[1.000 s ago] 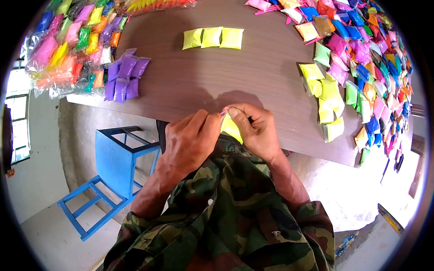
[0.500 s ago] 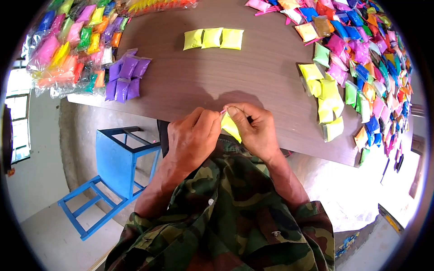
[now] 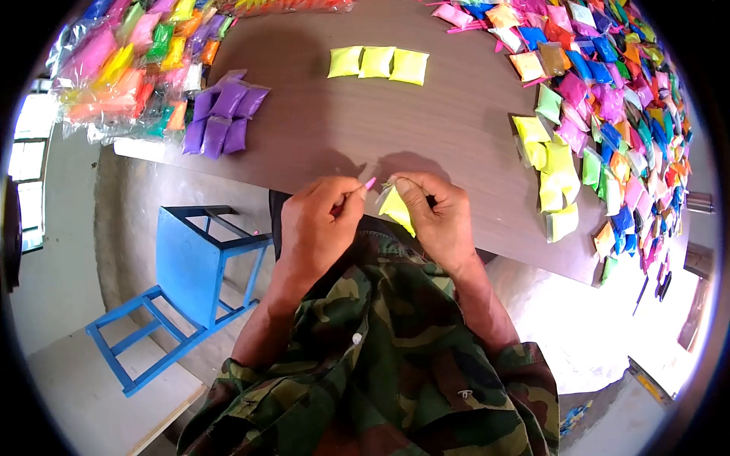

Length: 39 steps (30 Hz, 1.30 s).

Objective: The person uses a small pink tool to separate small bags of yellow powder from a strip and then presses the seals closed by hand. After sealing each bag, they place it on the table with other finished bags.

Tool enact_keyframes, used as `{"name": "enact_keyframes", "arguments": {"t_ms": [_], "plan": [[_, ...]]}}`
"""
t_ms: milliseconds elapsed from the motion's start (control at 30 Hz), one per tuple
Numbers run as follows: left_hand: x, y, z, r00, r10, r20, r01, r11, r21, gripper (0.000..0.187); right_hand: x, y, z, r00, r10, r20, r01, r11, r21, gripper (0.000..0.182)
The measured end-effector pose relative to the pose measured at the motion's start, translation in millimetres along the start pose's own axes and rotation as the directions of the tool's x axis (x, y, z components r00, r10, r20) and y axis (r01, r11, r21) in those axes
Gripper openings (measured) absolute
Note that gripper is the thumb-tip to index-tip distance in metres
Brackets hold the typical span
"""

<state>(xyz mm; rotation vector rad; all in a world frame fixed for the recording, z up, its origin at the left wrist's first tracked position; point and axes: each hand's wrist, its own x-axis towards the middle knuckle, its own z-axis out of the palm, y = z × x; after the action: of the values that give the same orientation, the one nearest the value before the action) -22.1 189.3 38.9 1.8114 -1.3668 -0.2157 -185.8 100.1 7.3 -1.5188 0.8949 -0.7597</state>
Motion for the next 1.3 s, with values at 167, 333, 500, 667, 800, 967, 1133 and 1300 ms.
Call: {"name": "enact_keyframes", "arguments": {"t_ms": [167,333,500,667,800,967,1133,1300], "plan": [[9.9,-7.8,-14.8,0.992,0.014,0.129,0.002,0.992,-0.124,0.021,-1.8,-3.5,-0.6,0.999,-0.030,0.014,0.030,0.999,-0.025,0.018],[14.4,-8.1,-5.5,0.972,-0.051,0.231,0.112,0.960,-0.258,0.019,-4.3,-7.7,-1.3,0.998,-0.017,0.060,0.022,0.996,-0.082,0.015],[16.0,-8.5,-5.7,0.937,-0.129,0.325,0.243,0.909,-0.339,0.015,-5.6,-8.1,-0.2,0.997,-0.048,0.059,0.054,0.994,-0.100,0.015],[9.8,-14.1,-2.3,0.952,-0.116,0.285,0.197,0.941,-0.274,0.016,-5.5,-7.4,0.4,0.998,-0.044,0.037,0.047,0.995,-0.087,0.014],[9.9,-19.0,-13.3,0.952,-0.149,0.267,0.220,0.941,-0.257,0.016,-5.1,-4.3,-0.4,0.995,-0.100,0.032,0.102,0.992,-0.078,0.015],[7.7,-25.3,-25.9,0.944,-0.198,0.263,0.258,0.941,-0.219,0.017,-4.4,-3.7,-1.2,0.994,-0.102,0.038,0.104,0.993,-0.063,0.016],[0.5,-25.8,-37.8,0.940,-0.224,0.256,0.279,0.937,-0.207,0.014,-5.1,-0.9,-3.2,0.996,-0.076,0.036,0.076,0.997,0.002,0.015],[-19.0,-17.5,-46.8,0.909,-0.185,0.374,0.291,0.924,-0.249,0.014,-5.8,-1.4,-7.1,1.000,-0.010,0.025,0.007,0.992,0.125,0.014]]}}
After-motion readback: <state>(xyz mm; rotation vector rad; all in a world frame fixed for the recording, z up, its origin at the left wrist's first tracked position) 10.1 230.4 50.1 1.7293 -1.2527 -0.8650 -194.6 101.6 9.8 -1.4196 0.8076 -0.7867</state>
